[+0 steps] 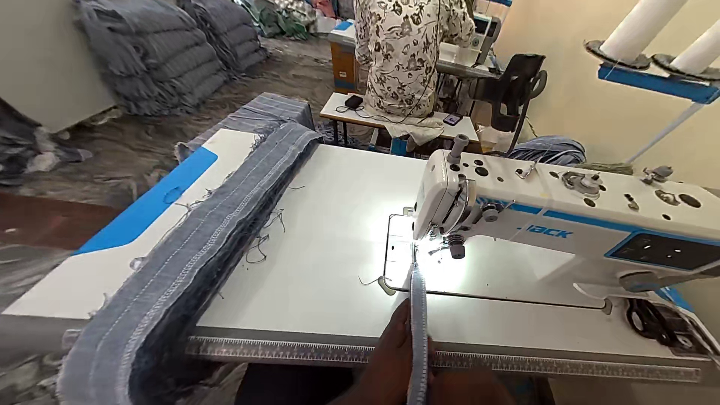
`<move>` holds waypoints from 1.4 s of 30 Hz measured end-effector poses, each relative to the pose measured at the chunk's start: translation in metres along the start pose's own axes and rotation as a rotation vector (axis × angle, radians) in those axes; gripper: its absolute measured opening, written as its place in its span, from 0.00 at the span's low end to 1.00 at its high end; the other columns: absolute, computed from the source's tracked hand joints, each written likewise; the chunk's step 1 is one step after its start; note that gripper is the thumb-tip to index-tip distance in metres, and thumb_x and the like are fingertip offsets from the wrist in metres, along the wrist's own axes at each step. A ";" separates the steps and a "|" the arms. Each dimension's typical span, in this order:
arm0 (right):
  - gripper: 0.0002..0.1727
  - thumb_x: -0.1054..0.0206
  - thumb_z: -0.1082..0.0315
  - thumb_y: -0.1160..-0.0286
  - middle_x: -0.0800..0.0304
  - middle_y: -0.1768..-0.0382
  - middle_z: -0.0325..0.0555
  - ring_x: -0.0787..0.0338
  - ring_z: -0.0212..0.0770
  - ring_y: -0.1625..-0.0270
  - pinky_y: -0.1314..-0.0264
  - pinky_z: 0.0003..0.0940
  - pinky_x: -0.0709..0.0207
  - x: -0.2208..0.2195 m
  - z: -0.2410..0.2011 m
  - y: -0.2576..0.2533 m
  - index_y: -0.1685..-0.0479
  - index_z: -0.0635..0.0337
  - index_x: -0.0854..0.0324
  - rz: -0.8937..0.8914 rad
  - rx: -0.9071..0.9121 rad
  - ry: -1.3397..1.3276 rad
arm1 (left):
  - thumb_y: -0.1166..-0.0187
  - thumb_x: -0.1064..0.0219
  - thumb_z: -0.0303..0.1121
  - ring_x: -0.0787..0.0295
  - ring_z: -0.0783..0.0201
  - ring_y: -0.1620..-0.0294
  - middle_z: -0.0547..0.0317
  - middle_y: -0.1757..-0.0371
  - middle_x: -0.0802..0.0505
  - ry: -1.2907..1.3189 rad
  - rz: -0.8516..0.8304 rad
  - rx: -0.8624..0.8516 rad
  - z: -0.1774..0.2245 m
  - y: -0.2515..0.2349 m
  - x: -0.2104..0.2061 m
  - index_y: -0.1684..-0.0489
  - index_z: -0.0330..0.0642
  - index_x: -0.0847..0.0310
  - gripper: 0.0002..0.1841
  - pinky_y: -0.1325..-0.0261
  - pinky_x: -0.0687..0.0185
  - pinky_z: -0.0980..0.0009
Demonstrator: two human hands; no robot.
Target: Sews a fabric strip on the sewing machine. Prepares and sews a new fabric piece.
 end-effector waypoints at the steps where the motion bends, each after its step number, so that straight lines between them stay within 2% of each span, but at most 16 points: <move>1: 0.19 0.25 0.51 0.26 0.10 0.73 0.38 0.12 0.31 0.70 0.67 0.32 0.15 0.009 0.012 -0.011 0.73 0.58 0.11 0.181 -0.071 0.012 | 0.12 0.45 0.30 0.11 0.68 0.63 0.55 0.46 0.11 -0.103 0.015 -0.085 -0.007 0.009 0.005 0.05 0.42 0.58 0.35 0.58 0.10 0.69; 3: 0.16 0.30 0.51 0.22 0.13 0.77 0.32 0.17 0.28 0.78 0.76 0.29 0.22 0.027 0.031 -0.044 0.66 0.54 0.09 0.528 -0.279 0.157 | 0.15 0.43 0.26 0.11 0.71 0.54 0.55 0.33 0.13 -0.296 0.035 -0.171 -0.016 0.023 0.009 0.03 0.41 0.62 0.39 0.47 0.11 0.71; 5: 0.20 0.27 0.46 0.26 0.11 0.68 0.36 0.16 0.33 0.74 0.71 0.36 0.18 0.034 0.044 -0.083 0.48 0.51 0.09 0.590 -0.421 0.358 | 0.13 0.45 0.26 0.12 0.71 0.35 0.53 0.21 0.18 -0.502 0.016 -0.145 -0.015 0.032 0.008 0.03 0.40 0.62 0.38 0.30 0.16 0.68; 6: 0.25 0.26 0.46 0.26 0.09 0.59 0.42 0.12 0.39 0.68 0.64 0.43 0.15 0.036 0.048 -0.101 0.39 0.54 0.11 0.552 -0.473 0.449 | 0.13 0.45 0.27 0.13 0.67 0.32 0.51 0.23 0.16 -0.592 0.007 -0.130 -0.013 0.033 0.006 0.04 0.40 0.60 0.37 0.26 0.17 0.64; 8: 0.20 0.27 0.58 0.26 0.12 0.56 0.51 0.11 0.49 0.62 0.62 0.53 0.16 0.038 0.049 -0.124 0.41 0.60 0.12 0.547 -0.479 0.614 | 0.12 0.45 0.29 0.07 0.57 0.41 0.48 0.38 0.08 -0.753 -0.028 -0.061 -0.008 0.033 -0.001 0.04 0.42 0.58 0.36 0.35 0.13 0.53; 9: 0.17 0.28 0.64 0.28 0.13 0.56 0.53 0.11 0.51 0.63 0.64 0.53 0.17 0.037 0.047 -0.128 0.42 0.61 0.12 0.551 -0.464 0.685 | 0.11 0.46 0.31 0.06 0.56 0.44 0.49 0.42 0.07 -0.805 -0.066 -0.034 -0.007 0.032 -0.003 0.03 0.44 0.60 0.36 0.37 0.12 0.51; 11: 0.23 0.28 0.70 0.31 0.15 0.48 0.56 0.10 0.52 0.55 0.56 0.49 0.13 0.029 0.043 -0.127 0.34 0.63 0.16 0.465 -0.470 0.810 | 0.11 0.48 0.32 0.06 0.53 0.47 0.47 0.46 0.06 -0.830 -0.095 -0.001 -0.007 0.031 -0.006 0.04 0.41 0.58 0.35 0.41 0.11 0.48; 14: 0.35 0.26 0.70 0.35 0.21 0.39 0.56 0.11 0.49 0.51 0.53 0.42 0.13 0.022 0.043 -0.118 0.21 0.63 0.24 0.352 -0.507 0.841 | 0.12 0.47 0.28 0.11 0.61 0.33 0.46 0.34 0.10 -0.683 -0.094 -0.053 -0.013 0.029 -0.004 0.07 0.32 0.54 0.33 0.27 0.17 0.59; 16: 0.35 0.25 0.70 0.38 0.20 0.41 0.55 0.11 0.49 0.53 0.56 0.43 0.13 0.023 0.048 -0.116 0.23 0.62 0.22 0.401 -0.485 0.802 | 0.11 0.48 0.25 0.17 0.66 0.24 0.44 0.23 0.17 -0.534 -0.094 -0.125 -0.021 0.028 -0.002 0.07 0.27 0.57 0.33 0.19 0.23 0.65; 20: 0.35 0.23 0.70 0.42 0.20 0.41 0.52 0.12 0.48 0.50 0.55 0.42 0.13 0.023 0.049 -0.113 0.26 0.61 0.20 0.433 -0.448 0.786 | 0.09 0.48 0.27 0.22 0.67 0.20 0.42 0.16 0.25 -0.446 -0.094 -0.117 -0.024 0.028 -0.001 0.08 0.24 0.57 0.32 0.17 0.26 0.69; 23: 0.35 0.23 0.70 0.42 0.20 0.40 0.53 0.12 0.47 0.50 0.56 0.41 0.14 0.022 0.050 -0.111 0.26 0.61 0.20 0.432 -0.438 0.790 | 0.08 0.48 0.28 0.17 0.69 0.26 0.43 0.17 0.23 -0.448 -0.081 -0.066 -0.025 0.030 -0.001 0.08 0.26 0.59 0.33 0.25 0.19 0.70; 29: 0.35 0.24 0.70 0.40 0.22 0.41 0.51 0.14 0.45 0.51 0.57 0.37 0.16 0.023 0.048 -0.109 0.24 0.61 0.20 0.412 -0.449 0.767 | 0.11 0.49 0.25 0.26 0.68 0.17 0.40 0.13 0.29 -0.447 -0.069 -0.127 -0.027 0.032 0.000 0.07 0.25 0.60 0.34 0.16 0.29 0.71; 33: 0.35 0.25 0.69 0.39 0.22 0.41 0.51 0.14 0.44 0.50 0.56 0.37 0.15 0.023 0.047 -0.109 0.24 0.62 0.21 0.409 -0.452 0.765 | 0.08 0.48 0.28 0.28 0.67 0.15 0.42 0.10 0.33 -0.418 -0.082 -0.086 -0.028 0.032 -0.001 0.07 0.25 0.61 0.34 0.14 0.30 0.70; 37: 0.34 0.24 0.70 0.40 0.21 0.42 0.51 0.14 0.45 0.50 0.55 0.37 0.15 0.022 0.048 -0.109 0.26 0.63 0.20 0.425 -0.427 0.762 | 0.09 0.49 0.27 0.26 0.69 0.17 0.42 0.13 0.28 -0.468 -0.076 -0.109 -0.029 0.032 -0.002 0.08 0.24 0.60 0.33 0.15 0.29 0.71; 40: 0.34 0.24 0.70 0.41 0.21 0.43 0.50 0.13 0.44 0.52 0.57 0.36 0.15 0.022 0.048 -0.109 0.26 0.63 0.20 0.426 -0.424 0.768 | 0.08 0.49 0.28 0.31 0.67 0.13 0.41 0.10 0.34 -0.435 -0.090 -0.110 -0.029 0.030 -0.001 0.07 0.24 0.61 0.33 0.12 0.34 0.71; 42: 0.34 0.25 0.70 0.41 0.22 0.43 0.50 0.14 0.43 0.52 0.58 0.36 0.16 0.023 0.050 -0.109 0.27 0.63 0.20 0.432 -0.414 0.769 | 0.08 0.48 0.28 0.29 0.68 0.15 0.43 0.10 0.34 -0.400 -0.104 -0.098 -0.030 0.030 -0.001 0.07 0.25 0.63 0.34 0.13 0.31 0.71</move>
Point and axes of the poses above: each hand's wrist, its own y-axis away from the middle knuckle, its own x-axis out of the back of the hand, z = x × y, the point moved 4 cm from there along -y, towards the middle knuckle
